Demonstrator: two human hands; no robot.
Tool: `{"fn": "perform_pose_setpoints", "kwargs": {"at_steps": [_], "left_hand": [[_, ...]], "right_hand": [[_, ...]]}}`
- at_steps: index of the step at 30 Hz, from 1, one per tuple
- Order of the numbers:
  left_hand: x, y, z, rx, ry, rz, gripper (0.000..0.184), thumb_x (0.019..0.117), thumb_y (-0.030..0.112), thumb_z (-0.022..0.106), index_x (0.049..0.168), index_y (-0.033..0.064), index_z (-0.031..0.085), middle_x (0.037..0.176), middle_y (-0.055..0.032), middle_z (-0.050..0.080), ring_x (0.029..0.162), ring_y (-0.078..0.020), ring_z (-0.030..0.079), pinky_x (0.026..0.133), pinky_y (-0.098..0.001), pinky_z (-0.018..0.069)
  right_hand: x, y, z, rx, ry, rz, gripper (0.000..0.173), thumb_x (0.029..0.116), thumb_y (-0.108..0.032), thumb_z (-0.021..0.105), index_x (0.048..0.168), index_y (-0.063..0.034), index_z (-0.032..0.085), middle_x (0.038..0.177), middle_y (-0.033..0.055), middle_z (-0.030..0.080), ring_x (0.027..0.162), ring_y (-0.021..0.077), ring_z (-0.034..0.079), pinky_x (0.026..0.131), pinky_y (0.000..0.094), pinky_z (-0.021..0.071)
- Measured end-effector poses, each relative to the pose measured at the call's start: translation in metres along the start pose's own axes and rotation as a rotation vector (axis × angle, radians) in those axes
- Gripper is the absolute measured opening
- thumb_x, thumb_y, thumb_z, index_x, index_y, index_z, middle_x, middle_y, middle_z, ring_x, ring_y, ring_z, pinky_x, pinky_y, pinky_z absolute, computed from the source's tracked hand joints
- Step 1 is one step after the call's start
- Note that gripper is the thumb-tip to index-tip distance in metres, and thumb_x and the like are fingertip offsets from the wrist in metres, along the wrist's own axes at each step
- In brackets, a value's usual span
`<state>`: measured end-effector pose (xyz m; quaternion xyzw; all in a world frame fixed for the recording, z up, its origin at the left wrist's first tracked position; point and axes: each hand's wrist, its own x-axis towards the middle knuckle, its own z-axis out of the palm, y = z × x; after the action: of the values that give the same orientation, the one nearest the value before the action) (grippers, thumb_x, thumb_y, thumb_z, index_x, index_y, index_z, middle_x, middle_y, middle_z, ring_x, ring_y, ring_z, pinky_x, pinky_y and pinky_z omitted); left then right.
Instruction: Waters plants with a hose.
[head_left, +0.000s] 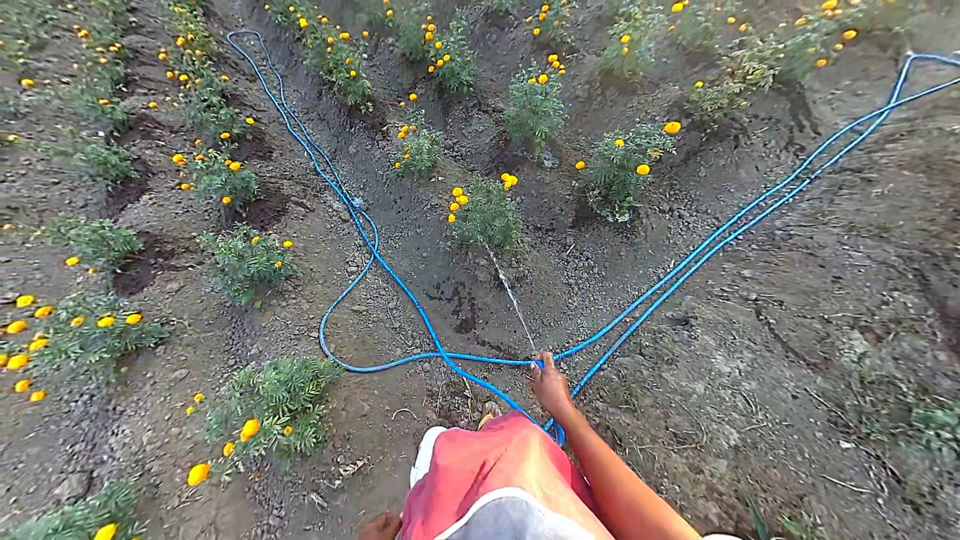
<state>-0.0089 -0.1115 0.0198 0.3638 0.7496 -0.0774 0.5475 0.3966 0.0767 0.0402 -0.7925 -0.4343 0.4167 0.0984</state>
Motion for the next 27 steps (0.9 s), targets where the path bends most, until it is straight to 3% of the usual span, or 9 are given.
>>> {"fn": "perform_pose_setpoints", "kwargs": {"at_steps": [6, 22, 27], "left_hand": [[0.028, -0.021, -0.004, -0.086, 0.030, 0.036, 0.036, 0.1050, 0.028, 0.059, 0.121, -0.0022, 0.069, 0.118, -0.0234, 0.071, 0.116, -0.0368, 0.066, 0.105, -0.0562, 0.0462], [0.007, -0.077, -0.057, -0.171, 0.083, 0.048, 0.032, 0.1074, 0.020, 0.054, 0.122, -0.0046, 0.069, 0.120, -0.0252, 0.070, 0.119, -0.0372, 0.065, 0.108, -0.0539, 0.0446], [0.006, -0.116, -0.055, -0.202, 0.100, 0.038, 0.032, 0.1064, 0.020, 0.056, 0.117, -0.0069, 0.070, 0.116, -0.0268, 0.070, 0.115, -0.0387, 0.066, 0.106, -0.0549, 0.0456]], "right_hand": [[-0.007, -0.004, 0.006, -0.018, 0.041, 0.015, 0.037, 0.1106, -0.022, 0.044, 0.144, -0.0059, 0.045, 0.114, 0.0258, 0.069, 0.105, 0.0422, 0.070, 0.094, 0.0576, 0.0536], [-0.044, -0.015, 0.039, 0.006, 0.119, 0.103, 0.039, 0.1100, -0.019, 0.046, 0.145, -0.0020, 0.044, 0.123, 0.0293, 0.066, 0.114, 0.0457, 0.066, 0.098, 0.0596, 0.0504], [-0.050, -0.014, 0.049, 0.017, 0.142, 0.104, 0.037, 0.1097, -0.018, 0.047, 0.143, -0.0017, 0.046, 0.121, 0.0302, 0.066, 0.113, 0.0460, 0.066, 0.097, 0.0601, 0.0505]]}}
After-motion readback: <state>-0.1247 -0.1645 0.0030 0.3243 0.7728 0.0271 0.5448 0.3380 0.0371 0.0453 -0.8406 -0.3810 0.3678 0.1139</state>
